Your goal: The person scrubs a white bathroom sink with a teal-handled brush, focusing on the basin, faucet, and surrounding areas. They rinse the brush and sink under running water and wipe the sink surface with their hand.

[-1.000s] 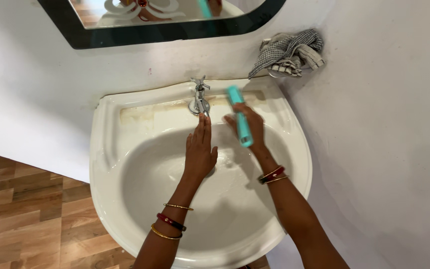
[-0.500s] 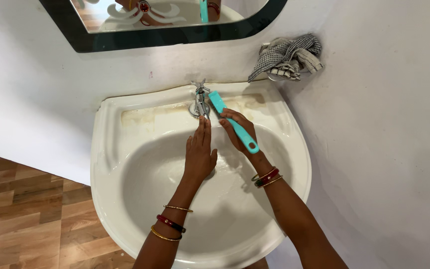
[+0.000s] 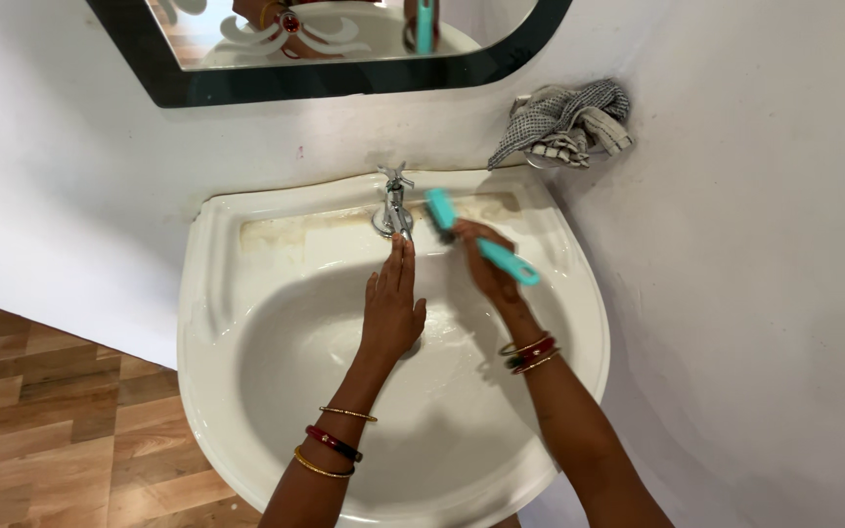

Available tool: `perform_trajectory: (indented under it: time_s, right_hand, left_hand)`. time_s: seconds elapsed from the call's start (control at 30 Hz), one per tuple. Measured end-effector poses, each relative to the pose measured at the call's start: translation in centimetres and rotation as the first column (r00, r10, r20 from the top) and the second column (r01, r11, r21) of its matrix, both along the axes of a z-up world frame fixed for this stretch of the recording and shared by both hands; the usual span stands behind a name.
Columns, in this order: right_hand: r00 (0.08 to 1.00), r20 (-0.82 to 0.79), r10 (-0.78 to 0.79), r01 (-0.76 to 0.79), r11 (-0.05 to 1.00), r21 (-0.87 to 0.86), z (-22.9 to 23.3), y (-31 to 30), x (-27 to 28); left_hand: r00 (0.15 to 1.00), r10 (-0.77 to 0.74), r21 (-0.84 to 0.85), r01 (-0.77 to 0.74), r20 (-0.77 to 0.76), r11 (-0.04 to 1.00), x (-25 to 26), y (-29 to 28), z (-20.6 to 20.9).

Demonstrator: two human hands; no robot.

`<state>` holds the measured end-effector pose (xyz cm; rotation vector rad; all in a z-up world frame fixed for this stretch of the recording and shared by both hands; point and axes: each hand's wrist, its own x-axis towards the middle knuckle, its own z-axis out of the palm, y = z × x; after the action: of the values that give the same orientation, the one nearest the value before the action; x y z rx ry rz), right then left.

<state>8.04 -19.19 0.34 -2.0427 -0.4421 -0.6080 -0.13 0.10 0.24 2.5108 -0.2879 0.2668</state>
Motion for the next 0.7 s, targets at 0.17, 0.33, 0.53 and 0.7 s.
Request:
perform_trajectory:
  time_s: [0.17, 0.33, 0.53, 0.7]
  right_hand:
    - [0.930, -0.096, -0.356, 0.362, 0.931, 0.054, 0.2, -4.0, 1.6]
    - [1.000, -0.023, -0.008, 0.008, 1.000, 0.010, -1.5, 0.8, 0.6]
    - [0.964, -0.115, -0.242, 0.249, 0.967, 0.058, 1.5, -2.8, 0.5]
    - [0.965, -0.255, -0.061, 0.100, 0.985, 0.143, 2.1, 0.5, -0.9]
  left_hand:
    - [0.998, -0.005, 0.000, 0.005, 0.058, 1.000, -0.1, -0.1, 0.2]
    - [1.000, -0.004, -0.016, 0.004, -0.008, 1.000, -0.1, -0.1, 0.1]
    - [0.999, -0.003, 0.007, 0.003, 0.032, 1.000, 0.0, 0.0, -0.2]
    - [1.000, -0.015, -0.018, 0.016, 0.023, 1.000, 0.1, -0.1, 0.1]
